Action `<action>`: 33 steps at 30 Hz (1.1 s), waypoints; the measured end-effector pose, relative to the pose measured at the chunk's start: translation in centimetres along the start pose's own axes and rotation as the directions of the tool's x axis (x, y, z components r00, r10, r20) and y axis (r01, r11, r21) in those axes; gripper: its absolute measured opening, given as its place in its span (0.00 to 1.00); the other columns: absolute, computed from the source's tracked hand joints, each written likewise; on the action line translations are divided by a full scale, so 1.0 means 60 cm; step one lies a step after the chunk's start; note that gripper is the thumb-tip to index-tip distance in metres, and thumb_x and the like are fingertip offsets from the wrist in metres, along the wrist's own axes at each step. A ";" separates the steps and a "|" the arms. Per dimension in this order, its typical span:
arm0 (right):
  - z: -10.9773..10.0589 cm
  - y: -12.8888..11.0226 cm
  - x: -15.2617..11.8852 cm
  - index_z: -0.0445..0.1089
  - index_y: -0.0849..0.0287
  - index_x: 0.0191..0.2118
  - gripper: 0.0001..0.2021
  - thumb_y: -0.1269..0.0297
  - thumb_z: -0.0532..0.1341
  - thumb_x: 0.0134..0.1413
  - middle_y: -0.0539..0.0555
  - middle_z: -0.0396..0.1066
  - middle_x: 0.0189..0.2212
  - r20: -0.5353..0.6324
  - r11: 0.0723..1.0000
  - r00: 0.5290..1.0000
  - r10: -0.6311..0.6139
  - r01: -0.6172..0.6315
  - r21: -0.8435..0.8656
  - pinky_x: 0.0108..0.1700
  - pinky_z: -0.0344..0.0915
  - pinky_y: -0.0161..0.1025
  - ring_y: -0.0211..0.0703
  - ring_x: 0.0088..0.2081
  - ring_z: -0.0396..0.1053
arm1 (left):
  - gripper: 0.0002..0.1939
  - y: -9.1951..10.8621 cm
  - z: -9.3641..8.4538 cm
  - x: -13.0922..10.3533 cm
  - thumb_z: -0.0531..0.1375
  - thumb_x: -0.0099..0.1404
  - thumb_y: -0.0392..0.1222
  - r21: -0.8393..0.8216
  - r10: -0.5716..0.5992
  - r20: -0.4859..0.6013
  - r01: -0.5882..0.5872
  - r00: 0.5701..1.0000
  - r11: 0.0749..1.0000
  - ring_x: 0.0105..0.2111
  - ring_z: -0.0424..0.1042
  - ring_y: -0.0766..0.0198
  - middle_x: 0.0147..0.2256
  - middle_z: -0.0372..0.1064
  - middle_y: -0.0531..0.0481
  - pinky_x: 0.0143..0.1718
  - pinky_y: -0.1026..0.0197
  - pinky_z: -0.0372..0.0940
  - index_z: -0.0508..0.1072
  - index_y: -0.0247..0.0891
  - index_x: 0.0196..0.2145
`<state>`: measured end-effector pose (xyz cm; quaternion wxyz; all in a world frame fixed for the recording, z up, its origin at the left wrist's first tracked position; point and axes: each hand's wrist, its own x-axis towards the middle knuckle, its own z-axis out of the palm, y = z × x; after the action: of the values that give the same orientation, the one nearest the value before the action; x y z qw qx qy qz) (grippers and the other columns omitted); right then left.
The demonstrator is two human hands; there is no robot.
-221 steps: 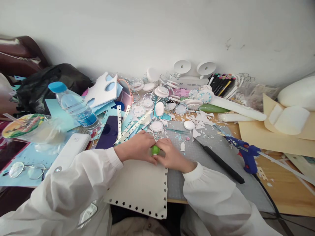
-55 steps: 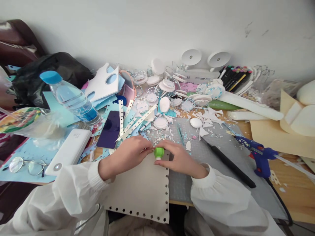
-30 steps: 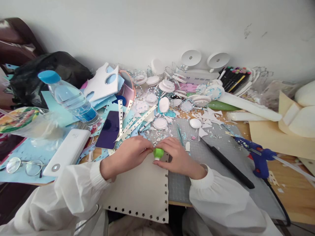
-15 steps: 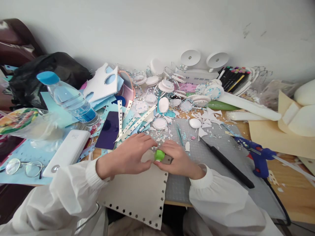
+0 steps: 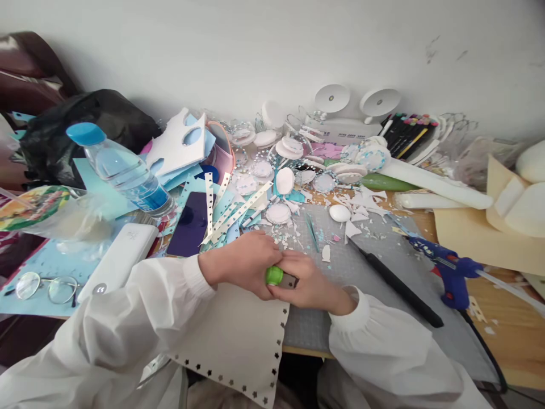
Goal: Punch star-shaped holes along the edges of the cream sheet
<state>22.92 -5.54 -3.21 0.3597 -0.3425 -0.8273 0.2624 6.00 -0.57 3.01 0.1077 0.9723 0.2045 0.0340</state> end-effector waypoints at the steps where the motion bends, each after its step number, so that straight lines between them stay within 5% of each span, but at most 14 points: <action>1: 0.000 0.000 -0.001 0.65 0.57 0.26 0.06 0.64 0.63 0.48 0.52 0.72 0.25 -0.002 1.000 1.000 0.003 -0.003 0.002 0.34 0.63 0.39 0.42 0.30 0.69 | 0.14 -0.004 0.003 0.000 0.63 0.46 0.50 -0.034 0.020 -0.015 -0.020 1.000 0.999 0.23 0.67 0.61 0.21 0.67 0.51 0.26 0.58 0.57 0.65 0.38 0.19; 7: 0.003 -0.006 -0.001 0.63 0.57 0.24 0.07 0.67 0.62 0.47 0.51 0.68 0.23 -0.011 1.000 1.000 0.009 -0.009 0.027 0.31 0.61 0.37 0.41 0.28 0.66 | 0.16 -0.021 0.018 0.003 0.64 0.44 0.47 -0.265 0.085 -0.036 -0.092 0.996 0.960 0.18 0.58 0.68 0.17 0.60 0.55 0.21 0.61 0.50 0.60 0.38 0.16; 12: 0.009 0.001 -0.004 0.63 0.57 0.24 0.07 0.67 0.62 0.47 0.51 0.68 0.23 0.012 1.000 1.000 0.023 -0.024 0.020 0.31 0.62 0.37 0.41 0.28 0.67 | 0.18 -0.026 0.019 0.007 0.67 0.43 0.47 -0.310 0.088 0.063 -0.065 0.994 0.949 0.18 0.58 0.69 0.17 0.60 0.56 0.21 0.63 0.50 0.61 0.37 0.16; 18: -0.002 0.021 0.004 0.68 0.58 0.35 0.06 0.61 0.63 0.53 0.55 0.72 0.29 0.027 0.980 0.998 -0.055 0.059 -0.191 0.37 0.64 0.42 0.47 0.35 0.69 | 0.20 -0.022 0.002 -0.003 0.64 0.55 0.58 -0.094 -0.084 0.002 0.084 0.996 0.992 0.30 0.69 0.59 0.26 0.69 0.50 0.32 0.60 0.59 0.70 0.36 0.26; 21: -0.008 0.022 0.009 0.68 0.59 0.41 0.08 0.61 0.58 0.60 0.56 0.71 0.29 0.043 0.928 0.994 -0.096 0.105 -0.357 0.36 0.62 0.43 0.48 0.34 0.67 | 0.18 -0.021 0.002 -0.016 0.58 0.65 0.55 -0.143 -0.202 -0.057 0.192 0.978 0.971 0.32 0.70 0.60 0.30 0.70 0.49 0.34 0.60 0.60 0.71 0.36 0.30; 24: -0.013 0.018 0.012 0.68 0.60 0.42 0.10 0.60 0.56 0.63 0.56 0.70 0.29 0.067 0.904 0.996 -0.065 0.087 -0.418 0.37 0.60 0.44 0.47 0.34 0.65 | 0.18 -0.017 0.011 -0.027 0.59 0.64 0.56 -0.206 -0.272 -0.082 0.251 0.959 0.946 0.33 0.70 0.60 0.30 0.70 0.50 0.34 0.61 0.61 0.72 0.35 0.32; 29: -0.031 0.008 0.013 0.66 0.58 0.44 0.18 0.53 0.65 0.52 0.57 0.70 0.38 0.153 0.960 0.985 0.085 -0.040 -0.276 0.44 0.61 0.47 0.51 0.42 0.64 | 0.14 -0.003 0.027 -0.043 0.63 0.62 0.50 -0.236 -0.323 -0.114 0.290 0.939 0.927 0.38 0.70 0.57 0.35 0.72 0.49 0.40 0.57 0.62 0.72 0.37 0.39; 33: -0.047 -0.001 0.013 0.64 0.56 0.46 0.15 0.67 0.64 0.53 0.57 0.68 0.44 0.172 0.991 0.979 0.113 -0.099 -0.092 0.49 0.61 0.48 0.50 0.47 0.63 | 0.13 0.007 0.034 -0.055 0.61 0.64 0.50 -0.227 -0.342 -0.160 0.303 0.926 0.926 0.42 0.70 0.56 0.38 0.72 0.49 0.44 0.54 0.60 0.71 0.38 0.41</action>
<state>24.69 -4.46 -1.14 0.2560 -0.3762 -0.8467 0.2759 3.36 -2.68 1.06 0.1874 0.9013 0.3675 0.1319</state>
